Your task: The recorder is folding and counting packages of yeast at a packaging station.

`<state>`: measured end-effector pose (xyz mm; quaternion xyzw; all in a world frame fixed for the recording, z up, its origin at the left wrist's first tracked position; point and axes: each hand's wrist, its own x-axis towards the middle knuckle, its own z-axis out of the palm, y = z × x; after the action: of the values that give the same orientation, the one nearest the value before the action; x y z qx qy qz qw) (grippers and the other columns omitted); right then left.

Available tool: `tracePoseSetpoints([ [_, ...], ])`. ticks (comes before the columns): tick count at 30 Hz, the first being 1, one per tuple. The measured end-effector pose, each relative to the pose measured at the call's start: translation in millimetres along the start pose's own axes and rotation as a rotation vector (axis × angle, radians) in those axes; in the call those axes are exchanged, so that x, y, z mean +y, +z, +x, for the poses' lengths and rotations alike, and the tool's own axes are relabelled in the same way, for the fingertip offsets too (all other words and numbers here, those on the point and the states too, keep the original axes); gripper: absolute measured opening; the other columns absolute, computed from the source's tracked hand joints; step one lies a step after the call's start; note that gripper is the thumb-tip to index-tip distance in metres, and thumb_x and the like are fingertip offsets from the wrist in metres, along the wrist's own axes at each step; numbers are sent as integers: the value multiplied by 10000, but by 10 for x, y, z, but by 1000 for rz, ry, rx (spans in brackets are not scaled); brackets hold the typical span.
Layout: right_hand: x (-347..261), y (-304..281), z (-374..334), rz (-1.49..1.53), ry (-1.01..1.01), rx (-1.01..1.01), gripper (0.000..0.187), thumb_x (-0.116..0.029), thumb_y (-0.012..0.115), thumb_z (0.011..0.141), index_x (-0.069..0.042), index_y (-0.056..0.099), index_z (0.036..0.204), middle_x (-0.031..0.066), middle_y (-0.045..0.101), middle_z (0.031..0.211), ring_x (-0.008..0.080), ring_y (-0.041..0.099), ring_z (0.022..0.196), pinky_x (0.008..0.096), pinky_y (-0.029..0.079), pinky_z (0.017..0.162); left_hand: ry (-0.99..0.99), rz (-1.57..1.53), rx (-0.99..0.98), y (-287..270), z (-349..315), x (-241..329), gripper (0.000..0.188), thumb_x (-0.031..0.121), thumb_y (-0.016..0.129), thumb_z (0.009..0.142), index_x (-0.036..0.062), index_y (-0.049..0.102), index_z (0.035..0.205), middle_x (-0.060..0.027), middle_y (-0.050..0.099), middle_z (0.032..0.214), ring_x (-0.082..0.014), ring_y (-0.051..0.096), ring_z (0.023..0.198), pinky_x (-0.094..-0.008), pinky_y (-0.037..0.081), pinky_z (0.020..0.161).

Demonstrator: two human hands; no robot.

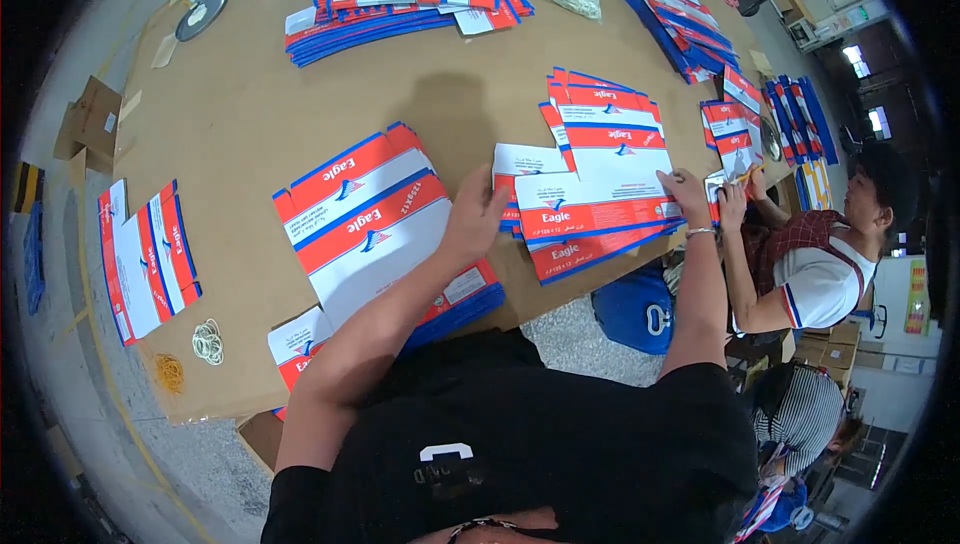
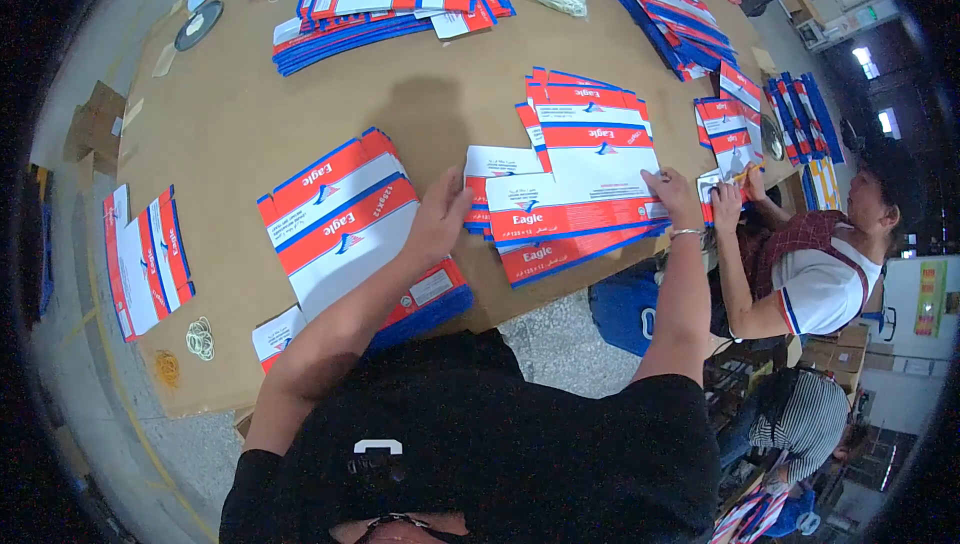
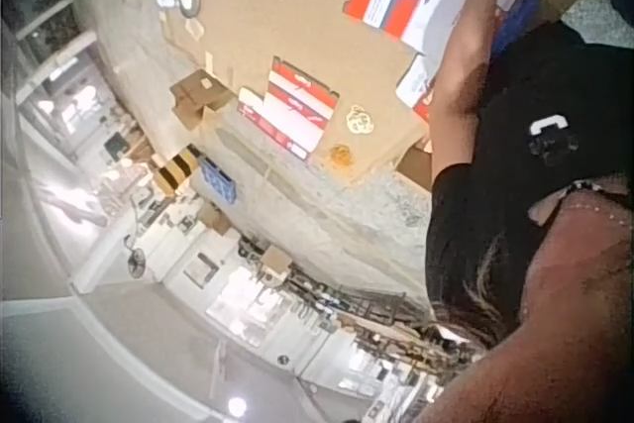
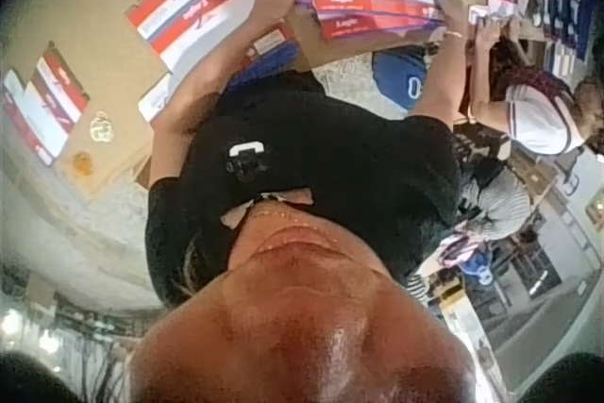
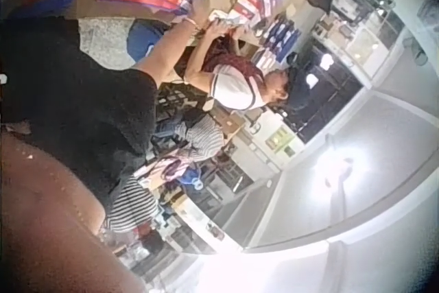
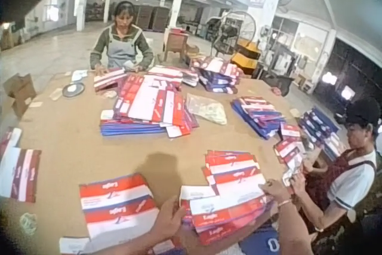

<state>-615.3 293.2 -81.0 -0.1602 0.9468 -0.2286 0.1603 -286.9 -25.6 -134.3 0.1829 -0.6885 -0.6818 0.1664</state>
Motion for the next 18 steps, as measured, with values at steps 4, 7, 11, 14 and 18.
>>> tracePoseSetpoints([
  [4, 247, 303, 66, 33, 248, 271, 579, -499, 806, 716, 26, 703, 936, 135, 719, 827, 235, 691, 755, 360, 535, 696, 144, 491, -135, 222, -174, 164, 944, 435, 800, 748, 9, 343, 1456, -307, 312, 1470, -463, 353, 1339, -494, 313, 1125],
  [7, 551, 269, 100, 164, 249, 386, 648, -554, 803, 688, 26, 696, 958, 159, 720, 879, 247, 696, 796, 362, 539, 713, 146, 561, -240, 354, -267, 378, 1143, 481, 886, 600, 3, 316, 1467, -317, 199, 1512, -509, 273, 1363, -524, 286, 1142],
  [11, 259, 375, 124, -90, 210, 380, 684, -526, 814, 692, 45, 670, 1040, 187, 714, 987, 239, 696, 867, 356, 543, 749, 129, 757, -209, 342, -333, 294, 1083, 325, 886, 619, 57, 295, 1486, -306, 184, 1524, -489, 314, 1337, -489, 355, 1107],
  [14, 205, 358, 45, 15, 208, 439, 631, -432, 828, 717, 61, 652, 1069, 187, 705, 1042, 234, 689, 896, 351, 541, 780, 281, 787, -131, 375, -212, 223, 895, 229, 848, 642, 37, 416, 1402, -278, 290, 1468, -474, 403, 1239, -497, 402, 1048],
  [18, 276, 295, 27, 368, 135, 355, 623, -310, 819, 749, 73, 594, 1186, 171, 695, 1051, 215, 668, 888, 319, 531, 757, 331, 788, -191, 342, -42, 145, 732, 144, 788, 702, 4, 474, 1348, -302, 353, 1429, -442, 445, 1223, -465, 440, 1016],
])
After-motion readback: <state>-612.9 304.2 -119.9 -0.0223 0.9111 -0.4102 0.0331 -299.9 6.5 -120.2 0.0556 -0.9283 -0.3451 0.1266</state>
